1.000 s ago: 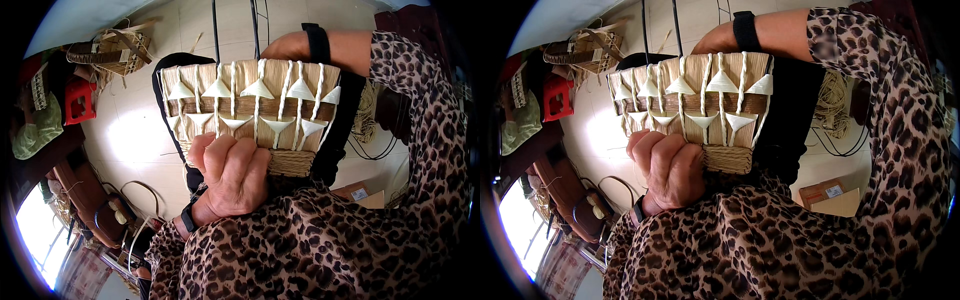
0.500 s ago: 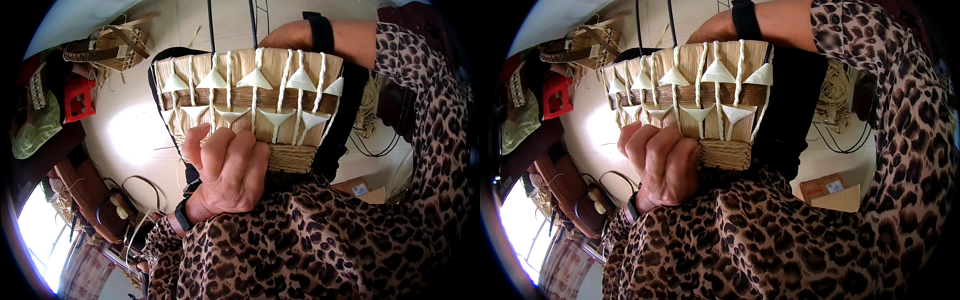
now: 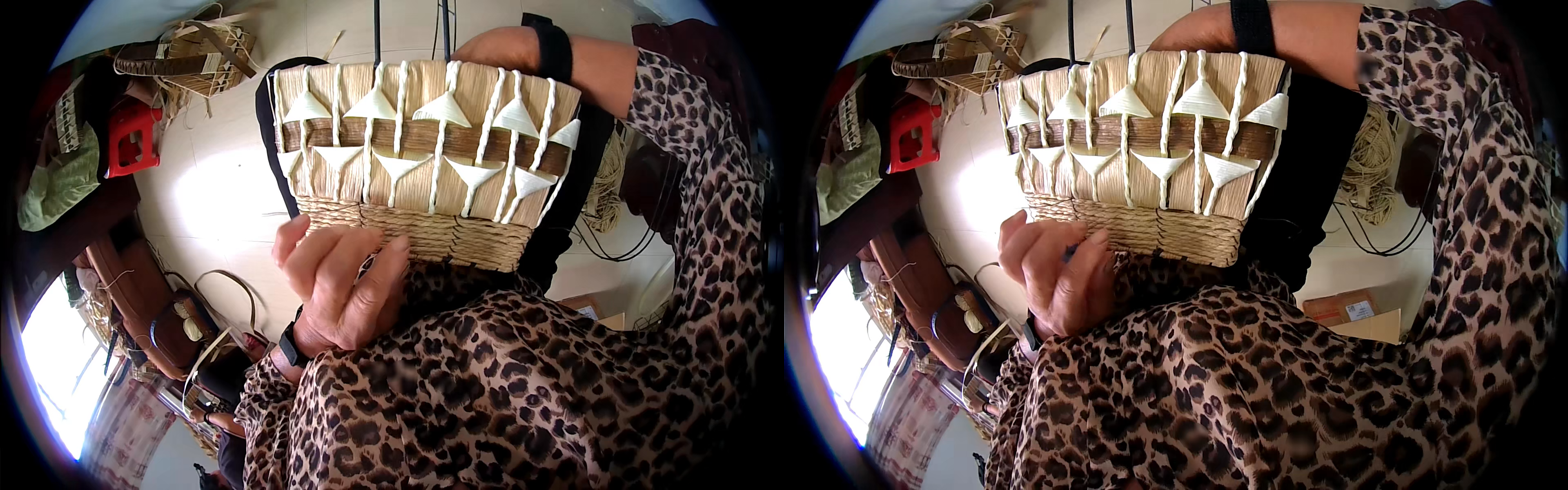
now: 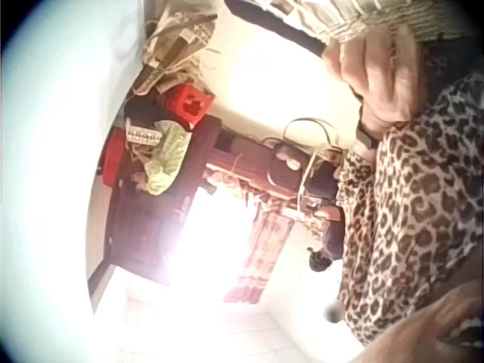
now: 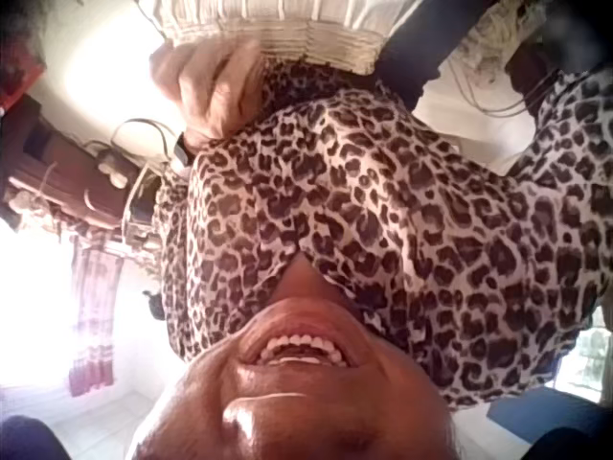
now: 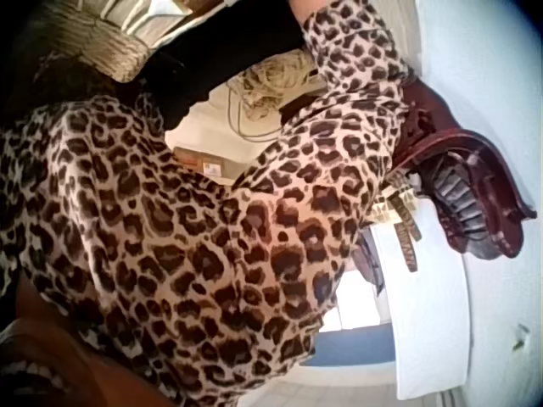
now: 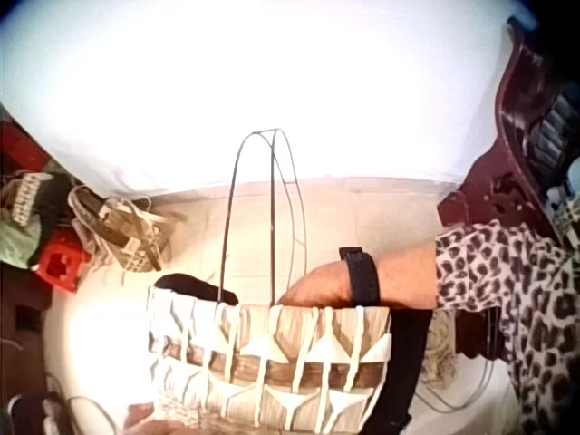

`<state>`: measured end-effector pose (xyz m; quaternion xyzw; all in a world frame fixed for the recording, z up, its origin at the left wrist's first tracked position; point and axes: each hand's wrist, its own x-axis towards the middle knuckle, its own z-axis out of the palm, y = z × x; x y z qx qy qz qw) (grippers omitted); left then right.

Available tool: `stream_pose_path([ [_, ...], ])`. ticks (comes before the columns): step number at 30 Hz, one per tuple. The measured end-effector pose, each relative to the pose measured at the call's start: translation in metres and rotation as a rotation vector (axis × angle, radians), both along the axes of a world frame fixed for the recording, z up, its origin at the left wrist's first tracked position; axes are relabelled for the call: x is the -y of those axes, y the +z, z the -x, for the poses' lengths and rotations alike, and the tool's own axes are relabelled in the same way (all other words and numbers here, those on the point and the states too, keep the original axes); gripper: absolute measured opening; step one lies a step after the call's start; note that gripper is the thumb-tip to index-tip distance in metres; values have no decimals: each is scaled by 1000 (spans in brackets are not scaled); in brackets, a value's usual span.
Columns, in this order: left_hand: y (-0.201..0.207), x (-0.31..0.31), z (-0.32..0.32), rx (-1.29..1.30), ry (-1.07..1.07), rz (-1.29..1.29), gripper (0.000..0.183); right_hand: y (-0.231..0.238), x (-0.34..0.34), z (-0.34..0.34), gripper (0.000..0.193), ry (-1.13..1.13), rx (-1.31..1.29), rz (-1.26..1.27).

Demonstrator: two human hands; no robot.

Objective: The person weaves a decorative pattern onto a small basket using a thin strip of natural fiber. They thread the strip through the existing weave, pull it tight, and trim the excess with scissors. The person repeats this process to create a series of white triangular shapes on the basket's surface.

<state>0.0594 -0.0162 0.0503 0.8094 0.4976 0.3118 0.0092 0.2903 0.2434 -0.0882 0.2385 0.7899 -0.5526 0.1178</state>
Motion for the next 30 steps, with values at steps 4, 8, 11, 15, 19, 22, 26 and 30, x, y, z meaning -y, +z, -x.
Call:
stream_pose_path([
  [4,3,8,2,-140,45,65,30,19,3,16,38,-455,142,561],
  [8,-9,13,-5,-104,93,39,32,20,-3,24,36,-411,119,529],
  [11,-16,8,-6,-121,80,7,39,9,-7,22,36,-508,195,477],
  [15,-18,6,-9,-130,43,-10,43,-11,-17,6,37,36,-251,171],
  [19,-16,3,-8,-130,6,26,42,-5,-18,7,40,-255,73,210],
  [22,-18,0,-11,-85,-1,5,40,-17,-23,-2,42,-198,0,260],
  [26,-18,-1,-15,-89,-11,-2,39,-27,-26,-8,41,-155,-39,141],
  [30,-18,2,-20,-84,-4,14,38,-29,-26,-6,40,-210,-23,193],
])
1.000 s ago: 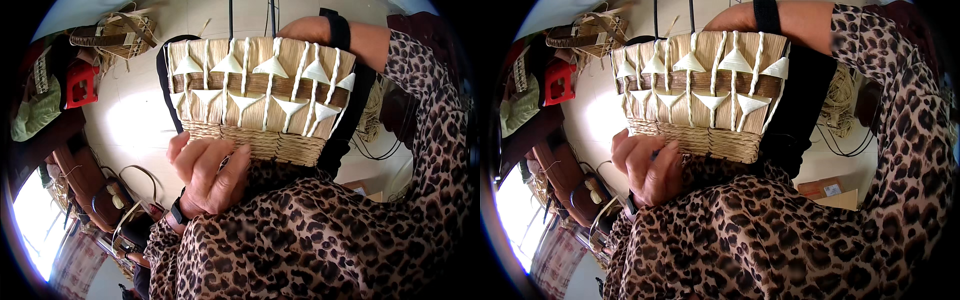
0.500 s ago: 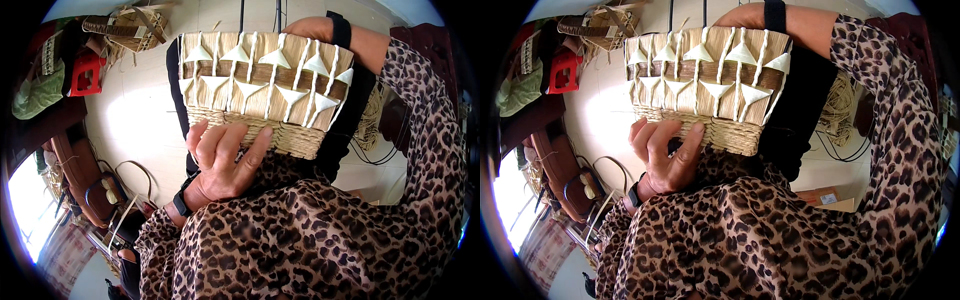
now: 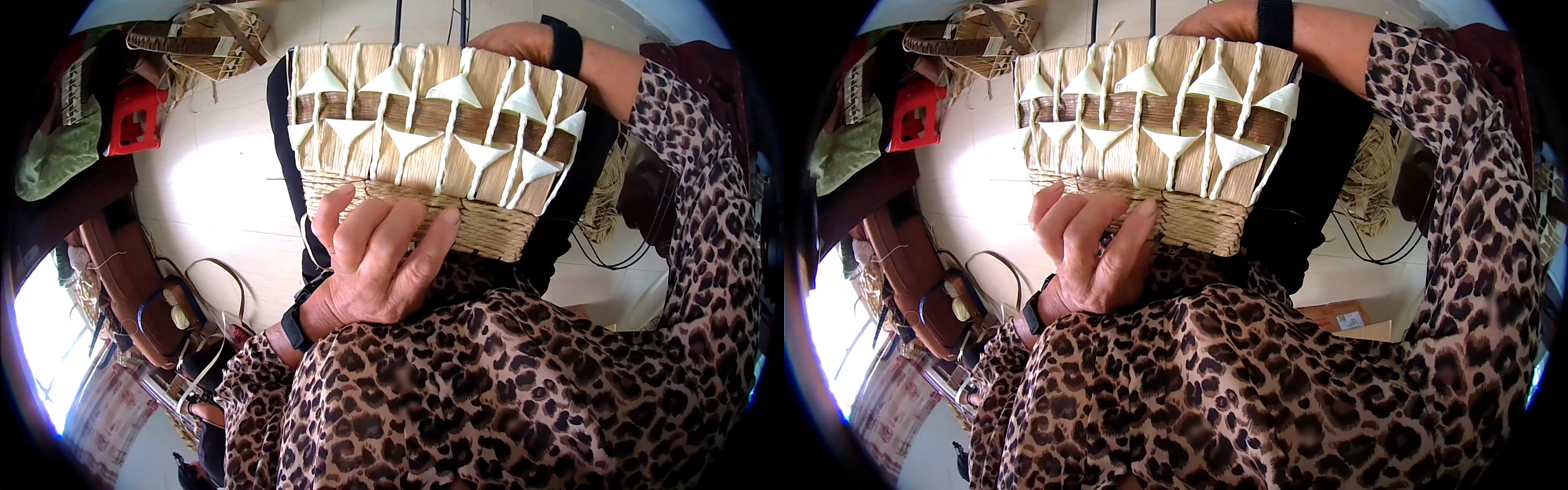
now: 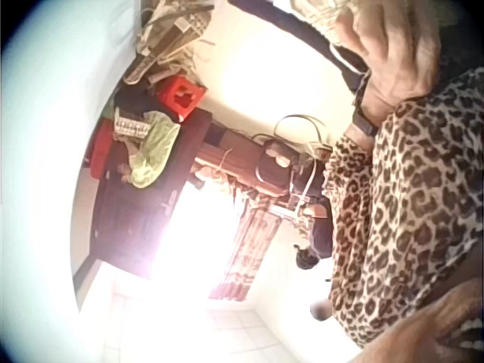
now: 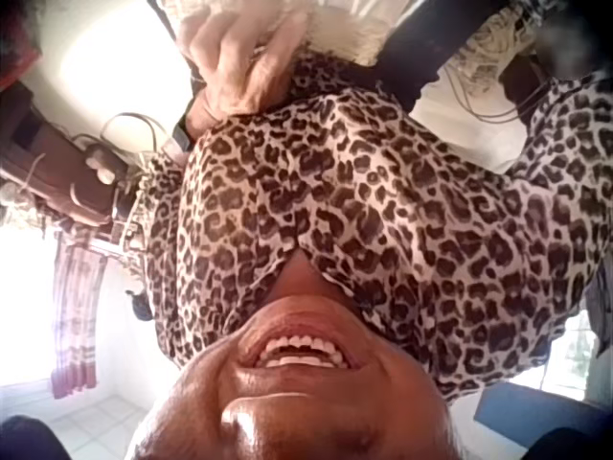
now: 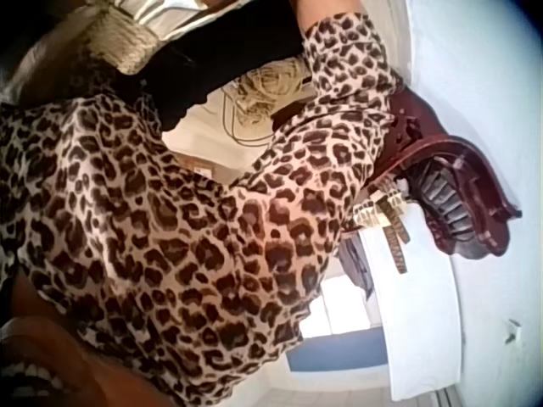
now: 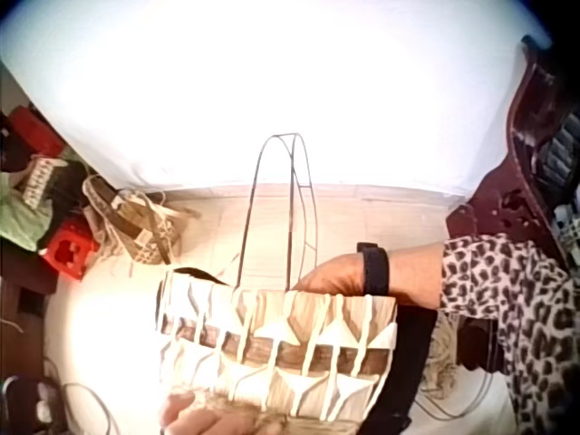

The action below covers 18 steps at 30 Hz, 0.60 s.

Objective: The person weaves a decorative pattern onto a small basket using a thin strip of natural fiber. They thread the strip through the existing weave, pull it tight, and trim the excess with scissors. The person repeats this process to create a series of white triangular shapes on the basket's surface.

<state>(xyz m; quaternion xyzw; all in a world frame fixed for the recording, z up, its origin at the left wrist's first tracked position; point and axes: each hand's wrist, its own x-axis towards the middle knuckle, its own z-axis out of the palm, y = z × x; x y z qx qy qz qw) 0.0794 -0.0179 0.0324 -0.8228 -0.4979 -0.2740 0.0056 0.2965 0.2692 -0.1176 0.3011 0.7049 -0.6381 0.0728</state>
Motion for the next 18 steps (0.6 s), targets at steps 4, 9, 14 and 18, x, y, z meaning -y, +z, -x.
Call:
stream_pose_path([
  [4,-1,2,-1,4,-15,-13,37,1,2,0,40,7,-2,14],
  [9,-1,5,-6,12,22,-11,37,3,3,-1,40,17,-8,26],
  [14,0,6,-7,-20,46,-16,36,4,7,-2,40,32,-9,45],
  [18,2,7,-8,-62,48,-20,36,8,11,-6,40,46,-14,62],
])
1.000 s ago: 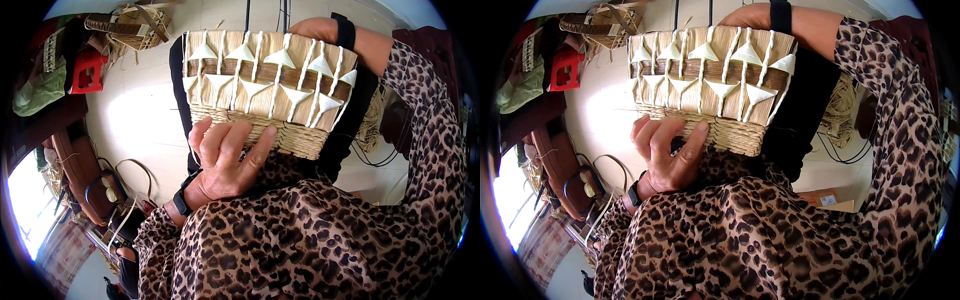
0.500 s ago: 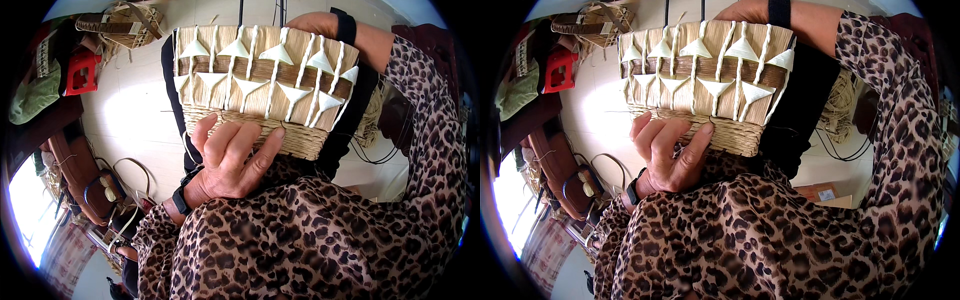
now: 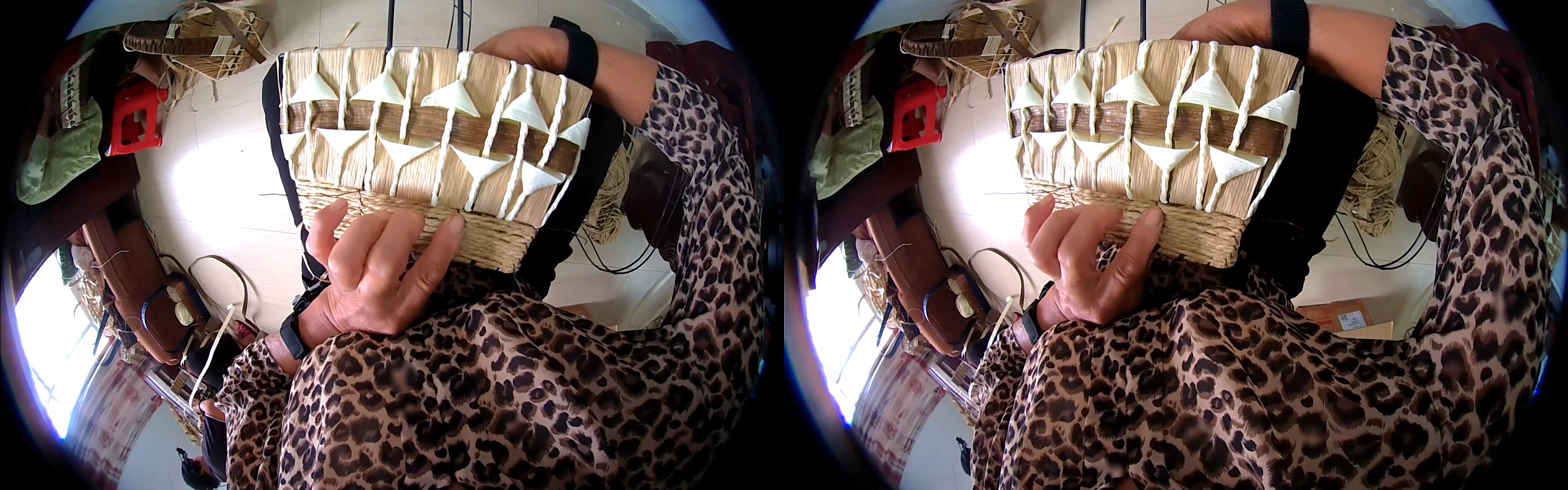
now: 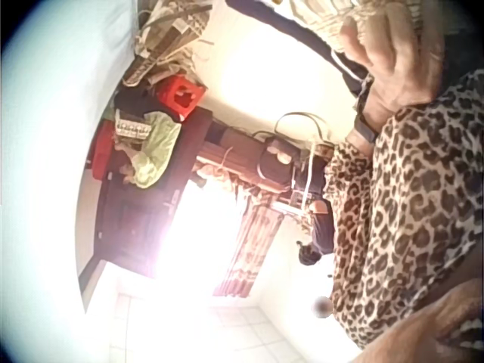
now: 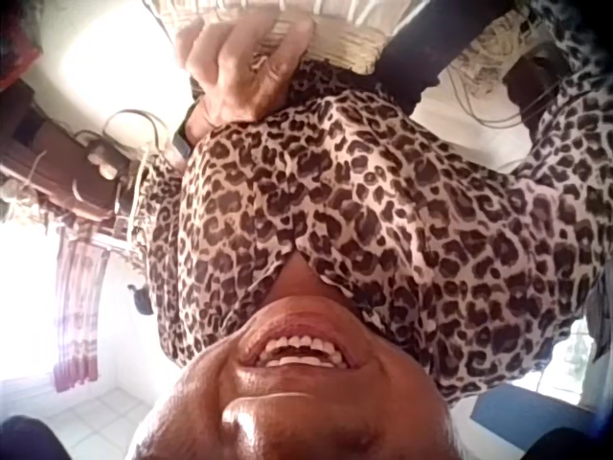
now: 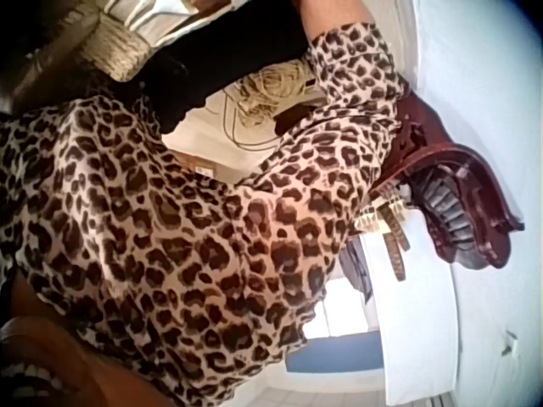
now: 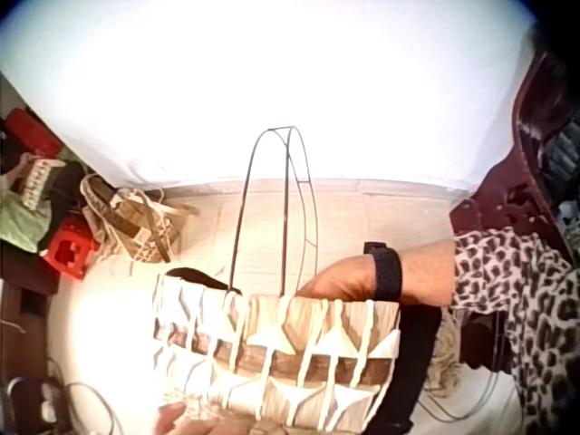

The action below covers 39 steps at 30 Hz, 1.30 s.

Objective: The person weaves a decorative pattern onto a small basket using a thin strip of natural fiber. They thread the strip through the existing weave, pull it tight, and trim the excess with scissors. The person repeats this process to create a series of white triangular shapes on the basket's surface.

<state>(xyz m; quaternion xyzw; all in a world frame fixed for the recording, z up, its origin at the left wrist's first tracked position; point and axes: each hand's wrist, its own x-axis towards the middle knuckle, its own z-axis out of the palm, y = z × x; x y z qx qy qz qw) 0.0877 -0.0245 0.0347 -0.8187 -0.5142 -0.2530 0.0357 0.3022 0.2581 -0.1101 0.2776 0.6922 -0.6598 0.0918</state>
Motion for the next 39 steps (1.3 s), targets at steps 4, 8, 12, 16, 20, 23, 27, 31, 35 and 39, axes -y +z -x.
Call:
stream_pose_path([
  [4,6,0,-2,-51,-1,31,37,4,5,-7,39,15,2,23],
  [8,0,1,-5,-60,-3,-10,36,7,9,-14,39,28,4,45],
  [12,1,2,-7,-80,-10,1,37,11,12,-19,39,38,5,66],
  [16,-4,0,-10,-57,-16,3,38,15,9,-22,39,46,24,60],
  [20,-15,-5,-2,56,-52,-8,40,20,10,-22,39,52,46,61],
  [23,-13,-4,13,67,-115,18,37,23,8,-22,39,48,68,58],
  [27,-12,-3,26,67,-116,-3,34,27,4,-20,39,32,92,52],
  [31,-10,-11,33,75,-74,-35,32,33,4,-21,39,13,111,39],
  [35,-26,-16,38,175,-63,-79,29,34,4,-19,39,9,109,26],
  [39,-22,-30,49,367,56,1,50,31,4,-25,39,-6,125,29],
])
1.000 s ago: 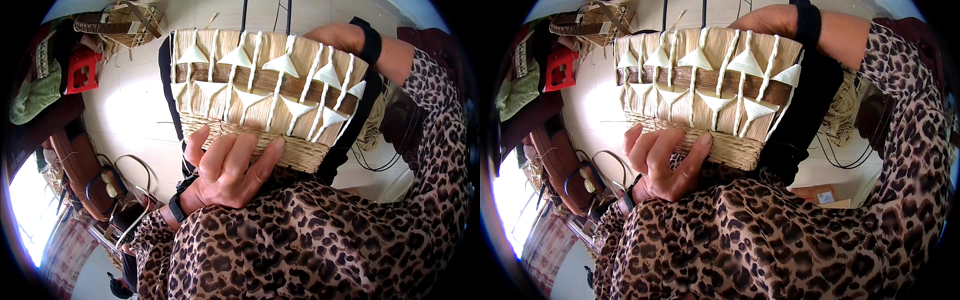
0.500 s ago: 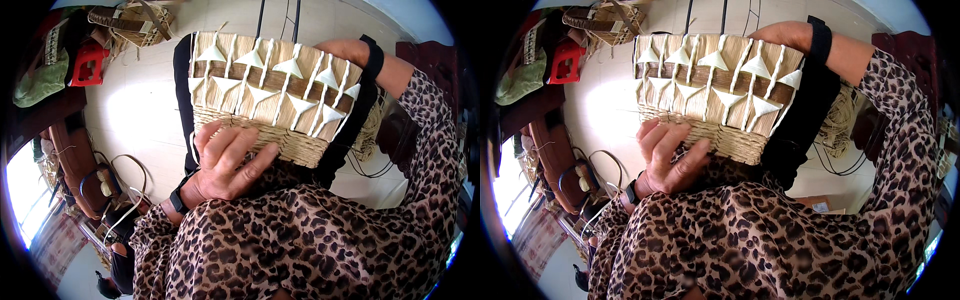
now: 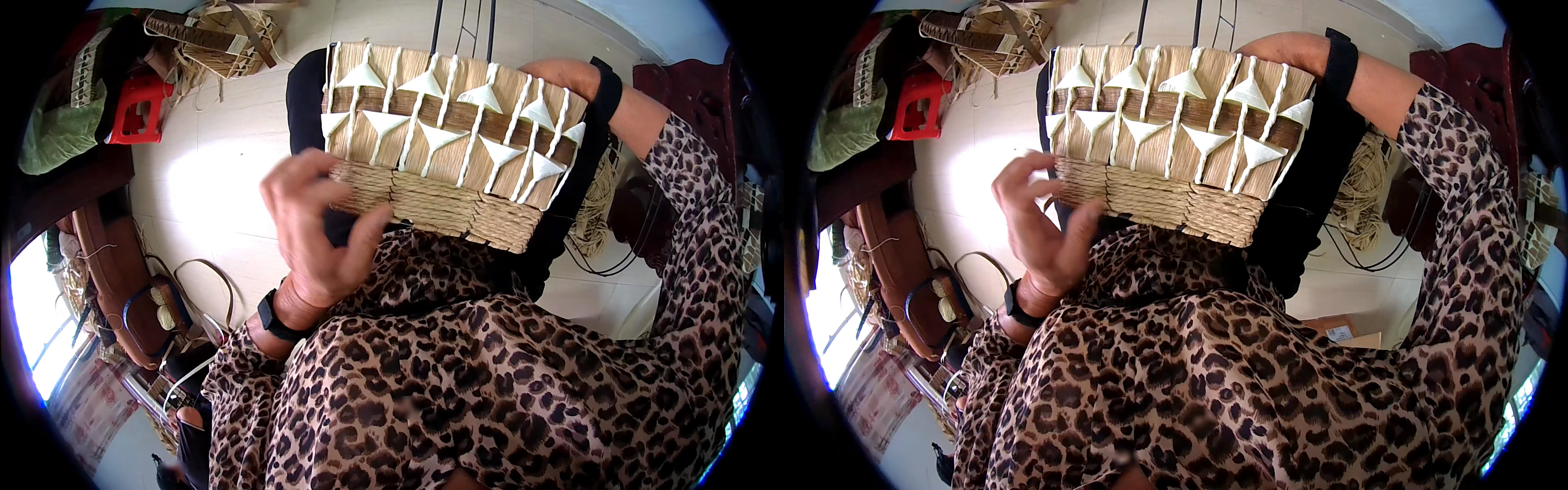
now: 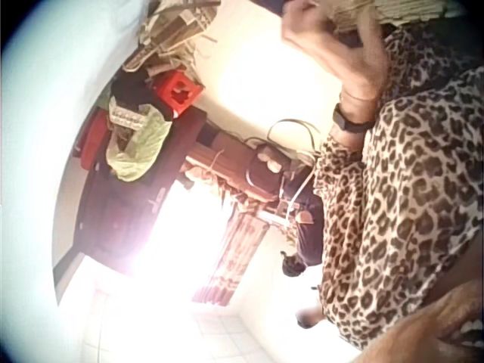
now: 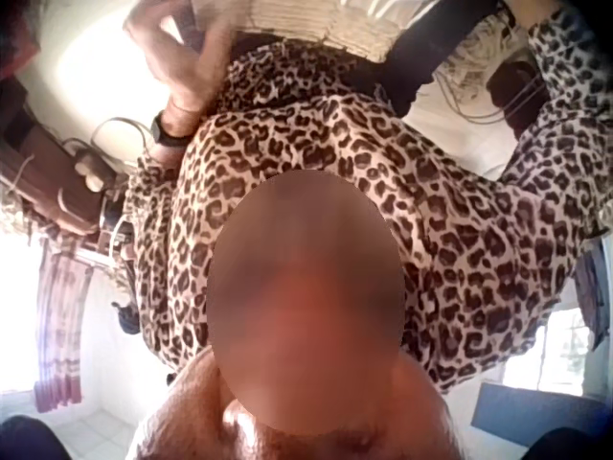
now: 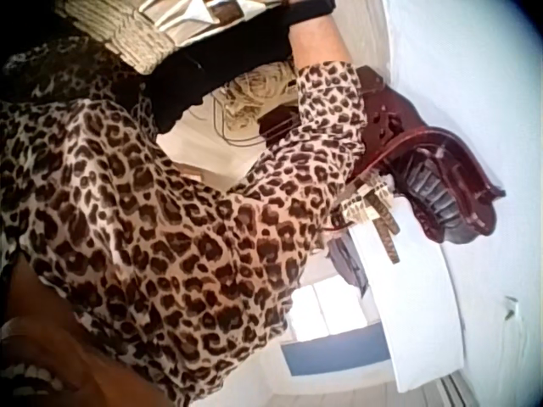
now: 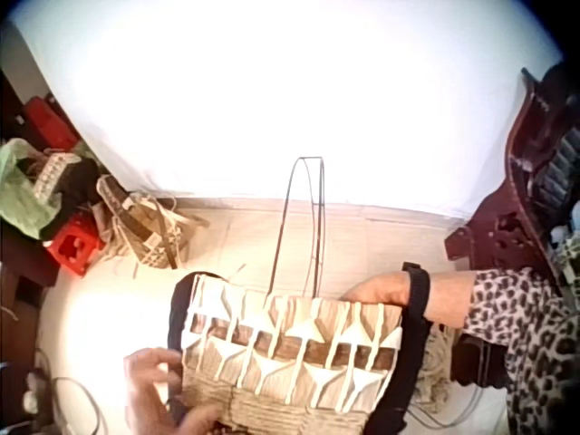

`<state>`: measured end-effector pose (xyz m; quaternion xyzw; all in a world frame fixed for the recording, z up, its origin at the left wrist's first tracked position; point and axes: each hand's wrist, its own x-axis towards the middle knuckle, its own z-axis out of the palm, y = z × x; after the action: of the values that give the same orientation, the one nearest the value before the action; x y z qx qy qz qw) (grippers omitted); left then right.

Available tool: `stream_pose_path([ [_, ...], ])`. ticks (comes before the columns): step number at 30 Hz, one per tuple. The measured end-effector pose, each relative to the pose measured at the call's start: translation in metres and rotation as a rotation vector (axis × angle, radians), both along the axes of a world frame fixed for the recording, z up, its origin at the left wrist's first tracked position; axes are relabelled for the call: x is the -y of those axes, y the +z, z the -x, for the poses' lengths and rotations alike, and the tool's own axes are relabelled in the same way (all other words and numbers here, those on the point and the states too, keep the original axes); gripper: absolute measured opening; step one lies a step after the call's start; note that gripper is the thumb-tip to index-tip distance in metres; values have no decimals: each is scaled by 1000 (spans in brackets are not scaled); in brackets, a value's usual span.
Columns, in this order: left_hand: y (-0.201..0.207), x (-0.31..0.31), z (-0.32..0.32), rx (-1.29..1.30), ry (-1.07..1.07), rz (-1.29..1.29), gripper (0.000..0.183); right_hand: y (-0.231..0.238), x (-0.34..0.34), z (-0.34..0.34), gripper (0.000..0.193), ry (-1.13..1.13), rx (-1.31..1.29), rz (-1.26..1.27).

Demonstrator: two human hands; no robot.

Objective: The person weaves a decorative pattern onto a small basket using a thin strip of natural fiber. They thread the strip through the existing weave, pull it tight, and trim the excess with scissors. The person repeats this process to create a series of white triangular shapes on the basket's surface.

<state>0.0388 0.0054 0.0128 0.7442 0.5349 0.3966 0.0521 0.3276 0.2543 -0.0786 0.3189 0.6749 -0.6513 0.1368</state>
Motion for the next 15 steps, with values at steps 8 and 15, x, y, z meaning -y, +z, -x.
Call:
stream_pose_path([
  [8,17,-10,-16,197,177,380,125,1,1,-1,39,-2,-8,-4],
  [15,22,-14,-26,73,149,319,137,-4,0,0,39,-6,-10,-2],
])
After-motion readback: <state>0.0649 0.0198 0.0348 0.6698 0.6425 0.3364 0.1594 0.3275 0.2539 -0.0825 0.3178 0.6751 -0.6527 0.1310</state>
